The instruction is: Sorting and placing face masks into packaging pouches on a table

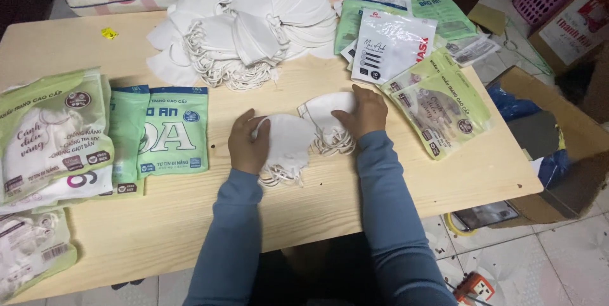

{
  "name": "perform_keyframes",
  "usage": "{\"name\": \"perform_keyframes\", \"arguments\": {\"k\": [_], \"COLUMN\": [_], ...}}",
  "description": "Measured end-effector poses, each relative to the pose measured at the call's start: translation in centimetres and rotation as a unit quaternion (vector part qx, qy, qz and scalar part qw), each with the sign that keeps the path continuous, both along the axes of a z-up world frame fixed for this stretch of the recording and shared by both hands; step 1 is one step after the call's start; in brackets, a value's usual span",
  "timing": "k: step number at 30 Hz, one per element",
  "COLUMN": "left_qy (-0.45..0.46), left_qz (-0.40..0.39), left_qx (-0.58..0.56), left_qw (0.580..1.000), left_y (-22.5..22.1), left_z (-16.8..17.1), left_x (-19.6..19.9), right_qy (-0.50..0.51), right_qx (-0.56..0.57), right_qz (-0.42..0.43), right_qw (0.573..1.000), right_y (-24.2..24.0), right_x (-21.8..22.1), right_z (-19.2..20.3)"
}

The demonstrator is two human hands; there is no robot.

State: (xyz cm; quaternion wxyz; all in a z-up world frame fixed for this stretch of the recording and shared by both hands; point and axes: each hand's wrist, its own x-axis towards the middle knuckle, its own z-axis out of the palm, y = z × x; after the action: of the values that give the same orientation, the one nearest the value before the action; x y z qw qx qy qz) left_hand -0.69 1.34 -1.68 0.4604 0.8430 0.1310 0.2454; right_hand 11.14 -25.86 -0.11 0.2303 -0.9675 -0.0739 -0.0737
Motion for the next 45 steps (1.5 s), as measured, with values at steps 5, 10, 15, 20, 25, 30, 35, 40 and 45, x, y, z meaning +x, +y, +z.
{"name": "perform_keyframes", "arguments": {"k": [5,10,15,20,25,30,35,40,45], "left_qy": [-0.156,-0.216,0.044,0.077,0.107,0.093,0.038,0.021,-0.010], "left_qz": [0.029,-0.043,-0.069,-0.075,-0.047,-0.024,-0.045,-0.082,-0.109], "left_qx": [0.136,0.059,-0.096,-0.167,-0.226,-0.321,-0.403,-0.452,-0.465], "left_qw": [0.978,0.974,0.992,0.980,0.967,0.942,0.913,0.888,0.879], "left_y": [-1.0,-1.8,-0.6,-0.5,-0.5,-0.6,-0.5,-1.0,-1.1], "left_z": [0.2,2.0,-1.4,-0.5,-1.6,-1.1,-3.0,-0.7,-2.2], "left_x": [0.0,-0.7,0.8,0.8,1.1,1.0,1.7,0.8,1.3], "right_qy": [-0.018,0.017,0.041,-0.018,-0.120,-0.252,-0.012,0.109,0.090], "right_qx": [-0.031,-0.014,0.027,-0.009,-0.013,0.378,0.598,0.551,0.520], "right_qz": [0.007,-0.006,0.004,0.017,0.023,-0.052,-0.044,0.017,0.069], "right_qw": [0.999,1.000,0.999,1.000,0.992,0.889,0.800,0.827,0.846], "right_y": [0.1,-0.2,-0.4,0.2,-0.7,-0.4,3.3,5.2,6.7], "right_x": [0.2,0.7,0.7,0.2,1.7,2.4,-3.3,-1.9,-1.8], "right_z": [-0.4,-0.9,-0.8,0.1,-3.4,-3.1,3.9,-0.9,-2.9]}}
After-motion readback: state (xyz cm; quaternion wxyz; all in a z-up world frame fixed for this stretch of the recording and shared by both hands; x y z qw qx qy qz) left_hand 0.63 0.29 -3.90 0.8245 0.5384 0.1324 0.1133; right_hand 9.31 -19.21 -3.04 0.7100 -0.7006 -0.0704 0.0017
